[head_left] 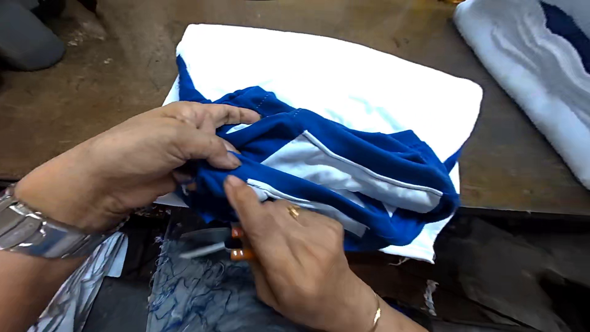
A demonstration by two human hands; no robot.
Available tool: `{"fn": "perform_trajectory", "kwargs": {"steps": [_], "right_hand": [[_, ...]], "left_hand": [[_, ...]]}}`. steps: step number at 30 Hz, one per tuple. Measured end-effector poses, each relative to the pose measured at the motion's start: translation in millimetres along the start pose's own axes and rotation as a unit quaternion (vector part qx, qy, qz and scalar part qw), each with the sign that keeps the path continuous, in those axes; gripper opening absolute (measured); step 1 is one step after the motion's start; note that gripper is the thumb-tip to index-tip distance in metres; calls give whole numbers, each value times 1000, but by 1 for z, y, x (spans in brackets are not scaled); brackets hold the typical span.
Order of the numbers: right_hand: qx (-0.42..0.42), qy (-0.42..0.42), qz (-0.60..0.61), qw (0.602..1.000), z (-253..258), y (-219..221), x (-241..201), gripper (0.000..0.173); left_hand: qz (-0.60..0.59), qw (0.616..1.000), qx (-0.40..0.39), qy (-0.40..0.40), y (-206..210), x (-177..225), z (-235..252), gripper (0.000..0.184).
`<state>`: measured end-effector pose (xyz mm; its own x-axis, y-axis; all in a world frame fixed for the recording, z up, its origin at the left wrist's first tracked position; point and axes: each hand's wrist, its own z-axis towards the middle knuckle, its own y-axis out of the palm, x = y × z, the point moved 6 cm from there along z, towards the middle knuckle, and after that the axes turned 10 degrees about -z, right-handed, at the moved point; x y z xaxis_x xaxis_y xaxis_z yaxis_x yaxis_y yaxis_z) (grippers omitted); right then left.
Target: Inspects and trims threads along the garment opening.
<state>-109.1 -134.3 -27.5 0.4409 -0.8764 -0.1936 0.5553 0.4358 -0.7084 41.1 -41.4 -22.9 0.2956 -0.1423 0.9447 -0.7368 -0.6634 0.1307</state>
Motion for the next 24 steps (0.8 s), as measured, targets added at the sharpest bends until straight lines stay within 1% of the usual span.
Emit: {"fn": "perform_trajectory", "kwargs": {"steps": [2,3,4,6,8,9,10,11,12,14,16,17,19,20,21,22,24], "right_hand": [[-40,-30,12,999,-4,2,-1,15],[-40,-36,23,998,-9,-4,-3,16],[-26,-24,21,999,-15,-15,-4,18],[6,52,-28,998,-30,-43,9,14],[5,130,-110,985,-50,-67,38,26],[-10,148,-140,979,-59,-76,53,31],[-31,152,-161,975,-68,-82,64,32],[-52,150,-170,973,-76,-85,74,28],[-68,147,-164,973,-81,-88,81,22],[-71,166,-98,979,-87,-93,92,20],[-42,208,-24,977,-83,-105,102,16],[-27,219,-11,975,-78,-113,105,14],[-8,194,-24,981,-66,-124,100,15],[-19,174,-34,984,-62,-122,94,21],[-41,156,-49,986,-59,-117,88,33],[-64,138,-74,986,-59,-107,83,39],[-80,111,-120,983,-65,-89,80,29]], "left_hand": [[11,1000,7,4,1,1,0,58],[18,1000,8,19,2,2,-1,57],[29,999,8,42,3,2,-3,56],[62,992,10,110,4,-1,-13,53],[141,975,45,165,9,-1,-29,54],[166,967,57,182,12,-1,-36,55],[176,962,64,200,13,-3,-42,54],[181,955,68,224,14,-5,-47,53],[191,946,73,251,14,-7,-51,51],[220,923,91,302,14,-6,-57,55],[241,911,98,319,14,2,-61,59],[240,912,101,317,14,7,-61,61],[226,917,97,316,13,17,-57,64],[216,917,79,325,12,21,-54,64],[207,918,62,333,12,24,-51,62],[202,919,50,334,12,26,-49,61],[193,925,39,325,13,28,-47,60]]}}
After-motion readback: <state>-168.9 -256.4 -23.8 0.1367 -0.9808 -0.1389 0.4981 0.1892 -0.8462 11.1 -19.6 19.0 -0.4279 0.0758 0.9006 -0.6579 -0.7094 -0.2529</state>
